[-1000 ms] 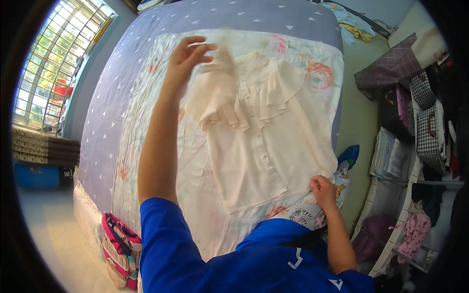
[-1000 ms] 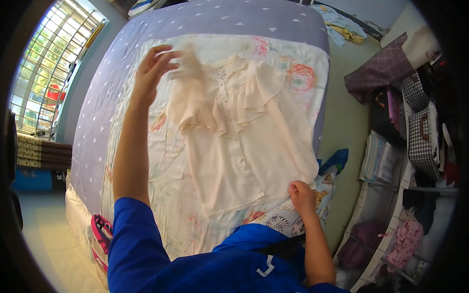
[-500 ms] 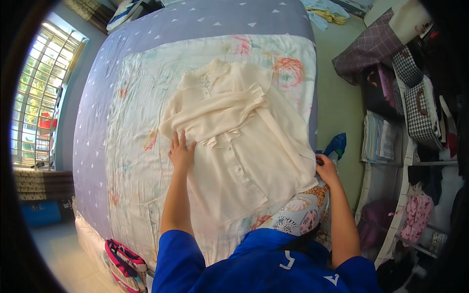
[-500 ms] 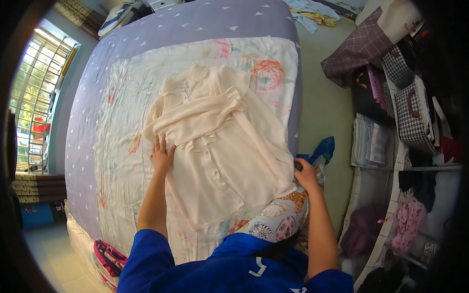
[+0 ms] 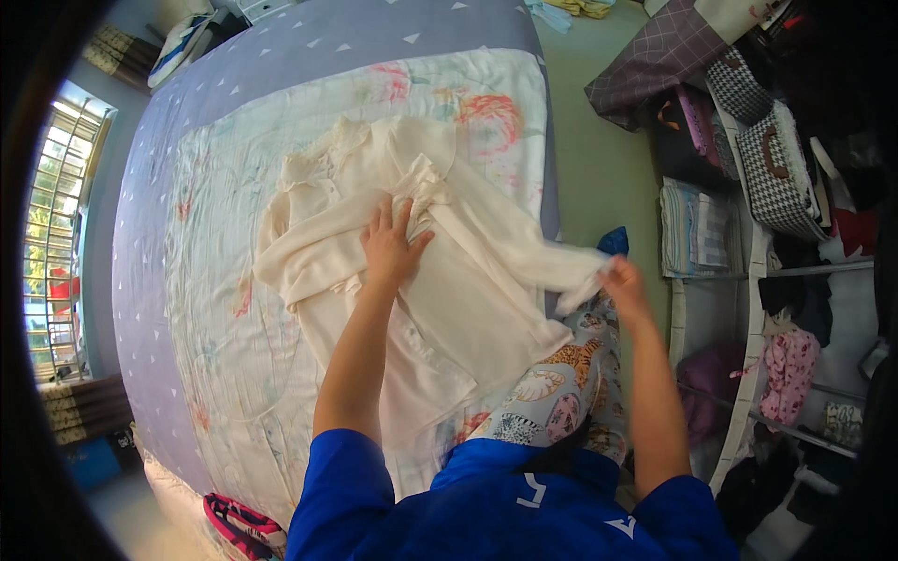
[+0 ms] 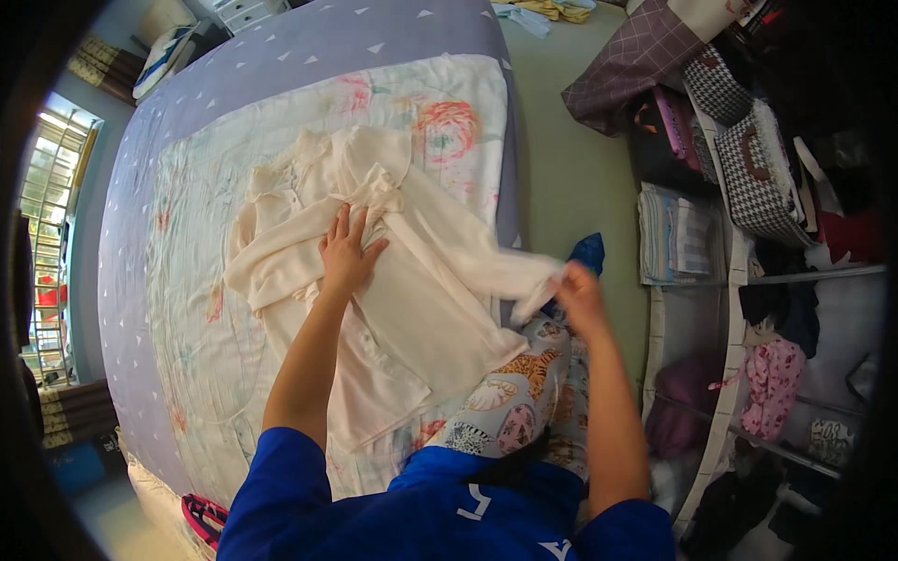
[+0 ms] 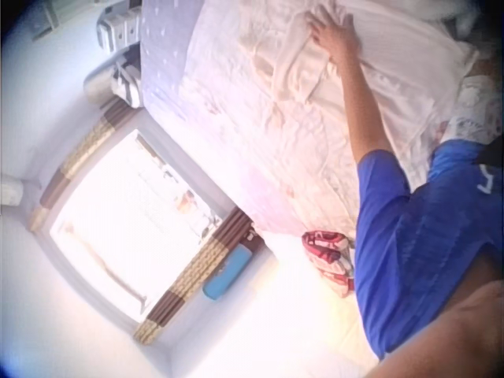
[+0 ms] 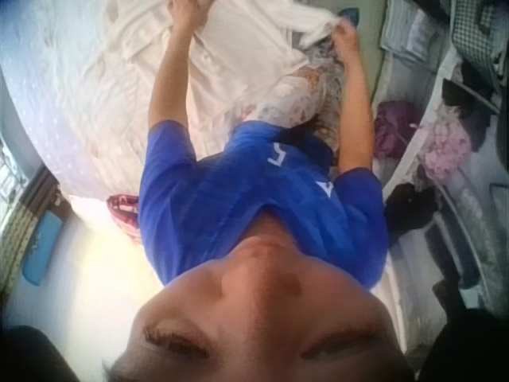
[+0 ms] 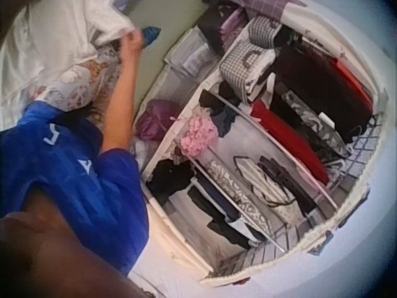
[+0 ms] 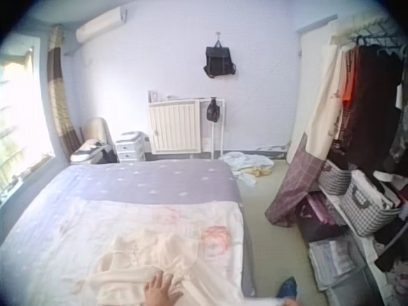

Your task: The person folds a white blouse on a bed, then removes a white shirt from a hanger and folds it on the bed. The person also picks up a dark garment from a balcony ledge and folds it on the bed.

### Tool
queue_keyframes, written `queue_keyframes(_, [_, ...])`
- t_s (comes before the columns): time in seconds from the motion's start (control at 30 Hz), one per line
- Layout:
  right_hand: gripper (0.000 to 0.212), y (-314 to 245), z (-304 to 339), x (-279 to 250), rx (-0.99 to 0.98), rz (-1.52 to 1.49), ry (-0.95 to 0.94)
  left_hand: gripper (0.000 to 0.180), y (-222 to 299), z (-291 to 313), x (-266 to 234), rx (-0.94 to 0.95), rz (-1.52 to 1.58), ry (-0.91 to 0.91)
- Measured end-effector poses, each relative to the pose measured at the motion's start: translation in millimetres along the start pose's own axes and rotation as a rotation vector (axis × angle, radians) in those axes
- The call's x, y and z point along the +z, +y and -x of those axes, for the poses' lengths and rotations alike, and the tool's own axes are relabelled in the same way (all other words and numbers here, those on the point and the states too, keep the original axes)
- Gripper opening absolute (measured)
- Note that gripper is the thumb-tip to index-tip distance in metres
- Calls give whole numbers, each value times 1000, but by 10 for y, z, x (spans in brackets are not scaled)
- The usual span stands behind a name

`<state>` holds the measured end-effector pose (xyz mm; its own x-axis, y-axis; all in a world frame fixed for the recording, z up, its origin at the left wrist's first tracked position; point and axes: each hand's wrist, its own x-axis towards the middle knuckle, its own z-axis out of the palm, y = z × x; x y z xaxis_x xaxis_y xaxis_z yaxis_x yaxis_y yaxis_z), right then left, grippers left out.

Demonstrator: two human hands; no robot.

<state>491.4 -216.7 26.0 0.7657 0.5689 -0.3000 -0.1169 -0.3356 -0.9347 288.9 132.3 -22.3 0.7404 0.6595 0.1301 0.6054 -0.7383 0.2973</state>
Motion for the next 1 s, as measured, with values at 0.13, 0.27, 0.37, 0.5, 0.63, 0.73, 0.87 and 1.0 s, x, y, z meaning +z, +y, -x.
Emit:
queue_keyframes(0.13, [22, -482, -504, -695, -82, -486, 24, 65, 26, -45, 48, 3, 86, 16])
queue_keyframes(0.27, [25, -918, -921, -793, -32, -429, 98, 67, 62, -98, 6, 2, 69, 52])
queue_keyframes(0.37, [25, -1110, -1105, -827, 79, -580, 76, 65, 115, -69, -68, -39, 9, -73])
queue_keyframes(0.5, [32, -1310, -1136, -832, -234, -441, 26, 66, 383, -151, -249, 18, 235, 66])
queue_keyframes(0.63, [48, -1860, -404, -12, -400, 43, -263, 72, 1066, 103, -753, 175, 1107, 78])
queue_keyframes(0.73, [47, -1727, -44, 467, -258, -288, -599, 62, 1519, 525, -800, -67, 1593, -171])
queue_keyframes(0.87, [32, -1252, 117, 720, -134, -349, -343, 48, 1309, 917, -380, -685, 2026, -271])
queue_keyframes(1.0, [20, -154, 148, 919, 108, 54, -342, 38, 1059, 1110, -524, -637, 1783, -203])
